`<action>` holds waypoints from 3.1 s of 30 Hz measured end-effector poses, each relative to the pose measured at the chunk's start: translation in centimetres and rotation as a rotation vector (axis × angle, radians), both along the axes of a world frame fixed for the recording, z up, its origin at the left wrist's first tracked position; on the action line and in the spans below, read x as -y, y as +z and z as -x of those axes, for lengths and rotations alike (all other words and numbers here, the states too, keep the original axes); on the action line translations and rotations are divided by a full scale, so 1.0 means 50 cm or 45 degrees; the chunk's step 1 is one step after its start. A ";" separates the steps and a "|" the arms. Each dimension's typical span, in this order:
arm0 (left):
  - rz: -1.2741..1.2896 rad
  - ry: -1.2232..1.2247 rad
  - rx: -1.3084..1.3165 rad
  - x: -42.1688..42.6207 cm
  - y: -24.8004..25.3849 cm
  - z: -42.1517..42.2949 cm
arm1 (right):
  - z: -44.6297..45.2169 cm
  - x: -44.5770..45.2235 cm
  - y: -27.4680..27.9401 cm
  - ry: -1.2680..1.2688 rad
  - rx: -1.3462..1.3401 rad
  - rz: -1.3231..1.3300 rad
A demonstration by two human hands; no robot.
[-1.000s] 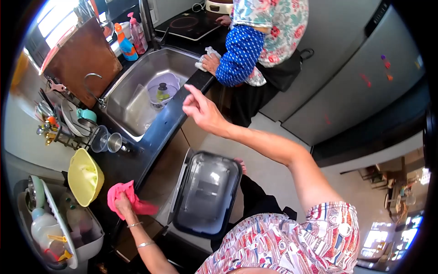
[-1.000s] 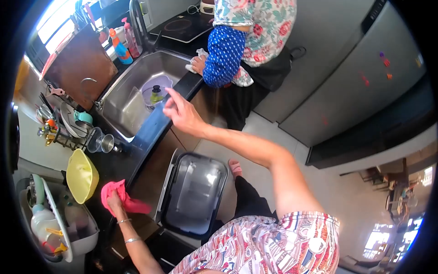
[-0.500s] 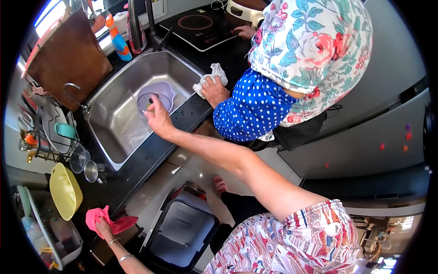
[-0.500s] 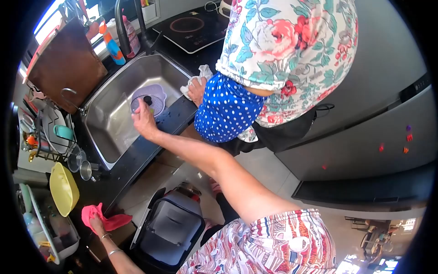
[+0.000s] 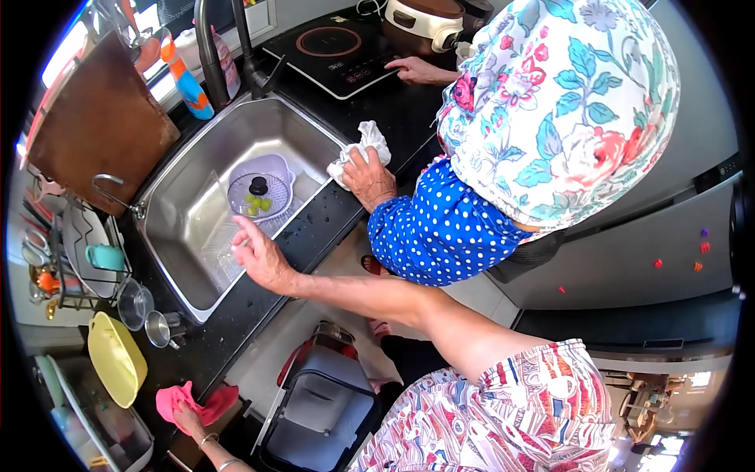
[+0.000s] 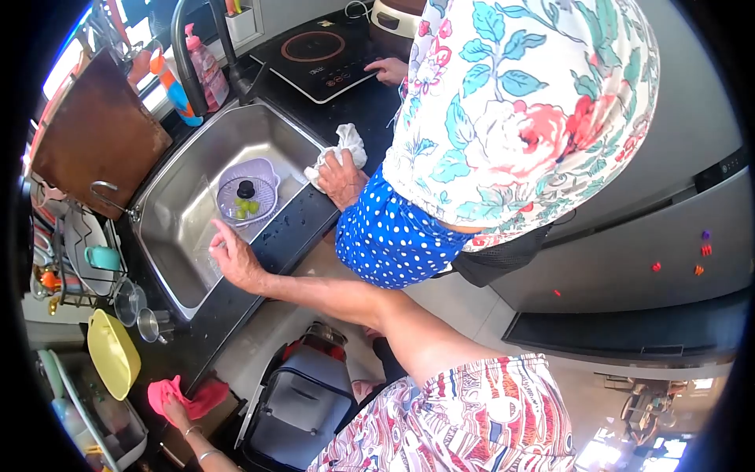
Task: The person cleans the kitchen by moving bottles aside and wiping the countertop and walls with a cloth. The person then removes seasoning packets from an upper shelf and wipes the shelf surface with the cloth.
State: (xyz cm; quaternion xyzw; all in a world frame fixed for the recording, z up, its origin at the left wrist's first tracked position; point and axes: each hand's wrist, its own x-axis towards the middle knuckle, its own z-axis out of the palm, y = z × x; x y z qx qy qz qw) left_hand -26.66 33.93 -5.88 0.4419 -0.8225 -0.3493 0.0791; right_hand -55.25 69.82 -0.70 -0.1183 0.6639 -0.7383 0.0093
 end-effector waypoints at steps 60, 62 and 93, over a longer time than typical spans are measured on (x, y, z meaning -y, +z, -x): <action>1.571 -0.911 0.222 -0.120 0.119 0.078 | 0.674 -0.679 -0.003 -0.996 -0.161 -1.684; 1.355 -0.755 0.211 -0.118 0.107 0.069 | 0.674 -0.678 0.002 -0.972 -0.208 -1.718; 0.099 0.059 0.054 0.064 -0.069 -0.081 | 0.874 -0.378 0.274 -1.478 -0.874 -0.741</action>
